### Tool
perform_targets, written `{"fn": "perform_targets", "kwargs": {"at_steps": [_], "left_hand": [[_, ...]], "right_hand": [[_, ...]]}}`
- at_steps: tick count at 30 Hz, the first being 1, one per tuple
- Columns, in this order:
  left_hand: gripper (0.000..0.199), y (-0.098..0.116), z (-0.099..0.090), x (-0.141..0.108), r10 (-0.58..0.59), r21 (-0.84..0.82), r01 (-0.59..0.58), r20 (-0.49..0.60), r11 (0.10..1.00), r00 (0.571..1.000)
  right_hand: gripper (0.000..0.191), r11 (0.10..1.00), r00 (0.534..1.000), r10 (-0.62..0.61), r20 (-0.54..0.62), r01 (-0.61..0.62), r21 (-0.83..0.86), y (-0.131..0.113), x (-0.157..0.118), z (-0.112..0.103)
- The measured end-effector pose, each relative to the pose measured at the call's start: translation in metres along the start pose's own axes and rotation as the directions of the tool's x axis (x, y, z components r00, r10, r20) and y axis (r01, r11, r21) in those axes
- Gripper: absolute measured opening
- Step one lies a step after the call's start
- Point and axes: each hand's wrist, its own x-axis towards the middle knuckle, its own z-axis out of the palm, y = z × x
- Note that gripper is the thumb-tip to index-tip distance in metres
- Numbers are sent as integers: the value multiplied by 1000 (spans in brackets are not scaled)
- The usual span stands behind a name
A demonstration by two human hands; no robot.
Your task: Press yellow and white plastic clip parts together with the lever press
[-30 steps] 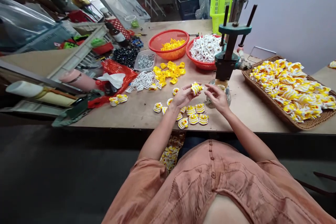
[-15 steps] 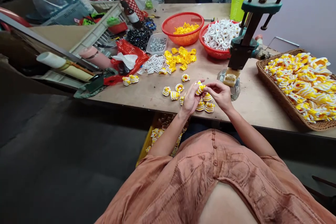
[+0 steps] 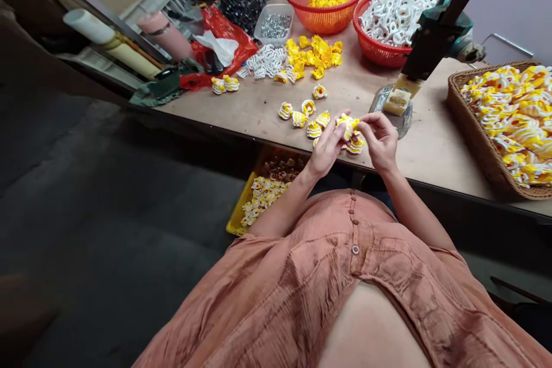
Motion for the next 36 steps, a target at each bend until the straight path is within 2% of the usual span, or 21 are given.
{"fn": "perform_targets", "kwargs": {"at_steps": [2, 4, 6, 8, 10, 13, 15, 19, 20, 23, 25, 28, 31, 34, 36], "left_hand": [[64, 0, -24, -11, 35, 165, -30, -28, 986, 999], [89, -6, -52, -24, 67, 398, -4, -144, 917, 987], [113, -17, -74, -32, 65, 576, 69, -210, 815, 976], [131, -33, -86, -32, 31, 659, 101, -185, 745, 982], [143, -48, -88, -19, -5, 694, 82, -111, 715, 994], [149, -66, -86, 18, -52, 703, 12, 36, 711, 998], [143, -75, -84, 45, -78, 698, -30, 123, 715, 989], [125, -85, -86, 82, -115, 702, -57, 194, 709, 974], [121, -86, -87, 87, -120, 700, -61, 208, 712, 971], [113, -88, -93, 95, -136, 682, -80, 257, 727, 957], [109, -88, -95, 97, -128, 658, -102, 291, 746, 948], [109, -90, -92, 102, -84, 612, -141, 325, 778, 942], [112, -92, -86, 106, -50, 581, -169, 343, 796, 938], [112, -84, -96, 96, -9, 557, -153, 278, 817, 960], [107, -68, -116, 71, 5, 550, -104, 179, 829, 984]], "right_hand": [[51, 971, 983, 179, 40, -183, 155, 4, -2, -14], [55, 907, 940, 320, 118, -340, 248, 11, -4, -31], [59, 860, 890, 416, 189, -452, 237, 22, -5, -46], [65, 868, 863, 455, 219, -485, 109, 37, -2, -52], [80, 906, 875, 423, 236, -413, -90, 54, 5, -50], [101, 909, 880, 371, 296, -281, -307, 75, 27, -39], [107, 879, 840, 434, 326, -315, -359, 83, 44, -30], [102, 800, 741, 590, 320, -483, -357, 86, 70, -21], [98, 802, 738, 592, 323, -502, -322, 85, 74, -21], [81, 834, 770, 552, 320, -519, -187, 80, 76, -20], [75, 840, 780, 541, 314, -520, -155, 77, 72, -19], [75, 855, 788, 518, 333, -490, -171, 73, 65, -17], [76, 884, 822, 468, 325, -439, -164, 64, 58, -17], [78, 914, 857, 405, 318, -377, -149, 47, 49, -11], [83, 933, 855, 360, 374, -320, -165, 34, 37, 4]]}}
